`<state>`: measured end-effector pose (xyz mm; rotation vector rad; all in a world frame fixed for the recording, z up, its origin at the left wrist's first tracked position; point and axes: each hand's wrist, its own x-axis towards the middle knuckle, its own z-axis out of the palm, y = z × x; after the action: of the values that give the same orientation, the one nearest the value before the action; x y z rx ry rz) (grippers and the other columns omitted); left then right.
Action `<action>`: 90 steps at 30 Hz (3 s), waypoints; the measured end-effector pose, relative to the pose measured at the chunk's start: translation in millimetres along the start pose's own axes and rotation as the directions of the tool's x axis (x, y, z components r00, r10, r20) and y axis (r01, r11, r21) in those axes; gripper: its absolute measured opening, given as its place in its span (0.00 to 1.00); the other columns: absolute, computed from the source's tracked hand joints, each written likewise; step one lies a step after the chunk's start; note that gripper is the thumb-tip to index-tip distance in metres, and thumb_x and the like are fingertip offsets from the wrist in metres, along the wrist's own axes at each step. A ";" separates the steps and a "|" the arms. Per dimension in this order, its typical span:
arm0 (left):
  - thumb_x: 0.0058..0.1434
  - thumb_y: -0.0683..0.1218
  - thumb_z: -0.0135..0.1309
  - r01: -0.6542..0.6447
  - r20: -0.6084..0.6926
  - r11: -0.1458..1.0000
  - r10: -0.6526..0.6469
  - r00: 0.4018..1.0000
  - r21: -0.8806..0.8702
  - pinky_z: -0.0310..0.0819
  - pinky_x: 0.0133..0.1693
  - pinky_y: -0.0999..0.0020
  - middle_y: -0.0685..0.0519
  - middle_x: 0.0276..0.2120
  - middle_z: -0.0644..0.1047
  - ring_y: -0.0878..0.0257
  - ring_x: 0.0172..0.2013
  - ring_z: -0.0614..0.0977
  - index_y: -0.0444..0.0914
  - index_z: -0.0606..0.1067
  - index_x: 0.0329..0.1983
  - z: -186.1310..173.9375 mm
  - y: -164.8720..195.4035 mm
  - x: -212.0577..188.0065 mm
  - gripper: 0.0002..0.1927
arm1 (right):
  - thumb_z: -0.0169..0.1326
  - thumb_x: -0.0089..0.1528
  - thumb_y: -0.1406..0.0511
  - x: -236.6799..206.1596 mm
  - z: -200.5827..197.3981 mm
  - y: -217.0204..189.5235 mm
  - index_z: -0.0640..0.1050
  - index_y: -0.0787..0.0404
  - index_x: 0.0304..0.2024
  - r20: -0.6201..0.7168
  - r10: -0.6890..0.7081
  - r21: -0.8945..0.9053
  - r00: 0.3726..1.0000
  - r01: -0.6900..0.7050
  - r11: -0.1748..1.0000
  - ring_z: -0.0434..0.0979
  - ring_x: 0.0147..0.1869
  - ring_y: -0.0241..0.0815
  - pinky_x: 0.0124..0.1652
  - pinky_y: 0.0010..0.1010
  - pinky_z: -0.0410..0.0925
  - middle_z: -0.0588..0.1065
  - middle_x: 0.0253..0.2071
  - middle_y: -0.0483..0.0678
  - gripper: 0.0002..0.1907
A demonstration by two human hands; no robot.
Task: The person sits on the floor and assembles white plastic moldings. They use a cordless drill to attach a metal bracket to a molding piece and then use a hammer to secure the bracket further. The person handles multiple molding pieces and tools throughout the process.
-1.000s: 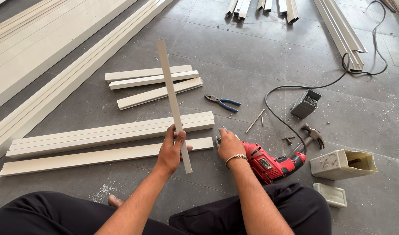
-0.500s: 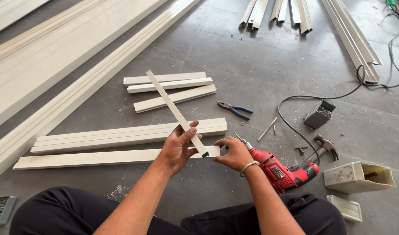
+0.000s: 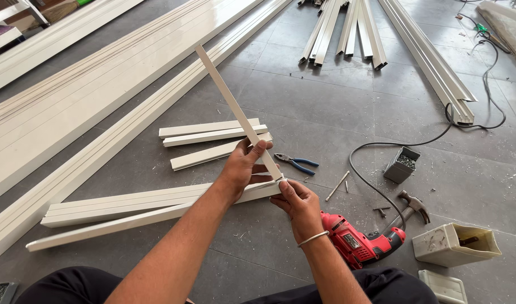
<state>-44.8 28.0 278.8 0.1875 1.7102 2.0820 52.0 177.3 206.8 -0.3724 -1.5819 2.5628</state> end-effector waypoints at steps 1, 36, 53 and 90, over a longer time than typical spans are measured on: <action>0.61 0.65 0.50 0.017 -0.001 0.999 -0.017 1.000 0.033 0.88 0.42 0.52 0.50 0.61 0.73 0.47 0.47 0.85 0.39 0.58 0.70 6.4 -2.4 1.5 0.40 | 0.60 0.61 0.57 1.3 -4.2 0.8 0.79 0.73 0.51 -0.015 -0.001 0.015 1.000 0.001 1.000 0.83 0.45 0.45 0.47 0.35 0.78 0.81 0.43 0.55 0.25; 0.49 0.57 0.62 0.025 -0.031 0.973 -0.018 0.999 0.231 0.80 0.37 0.53 0.44 0.50 0.78 0.56 0.39 0.82 0.38 0.58 0.71 27.3 -27.9 22.7 0.48 | 0.57 0.62 0.51 14.1 -30.6 5.7 0.72 0.73 0.56 0.141 0.062 0.290 0.988 -0.101 0.952 0.75 0.63 0.51 0.65 0.43 0.70 0.74 0.54 0.59 0.34; 0.56 0.57 0.59 0.115 -0.028 0.912 -0.113 0.993 0.394 0.78 0.52 0.47 0.39 0.57 0.76 0.47 0.45 0.88 0.44 0.48 0.78 33.7 -23.6 21.1 0.51 | 0.58 0.57 0.45 34.9 -42.3 24.6 0.75 0.72 0.53 -0.019 0.115 0.265 0.993 -0.106 0.958 0.81 0.57 0.51 0.57 0.41 0.75 0.79 0.50 0.60 0.38; 0.37 0.62 0.70 0.152 0.010 0.908 -0.170 0.985 0.391 0.79 0.54 0.43 0.33 0.50 0.80 0.43 0.53 0.83 0.41 0.49 0.76 23.8 -52.8 43.6 0.66 | 0.57 0.55 0.45 30.3 -37.5 18.5 0.75 0.70 0.54 -0.043 0.222 0.293 0.974 -0.200 0.935 0.79 0.60 0.52 0.59 0.40 0.70 0.78 0.50 0.59 0.39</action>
<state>-62.0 74.8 226.2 0.2023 2.0245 1.5916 33.3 207.9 169.7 -0.6295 -1.1757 2.8460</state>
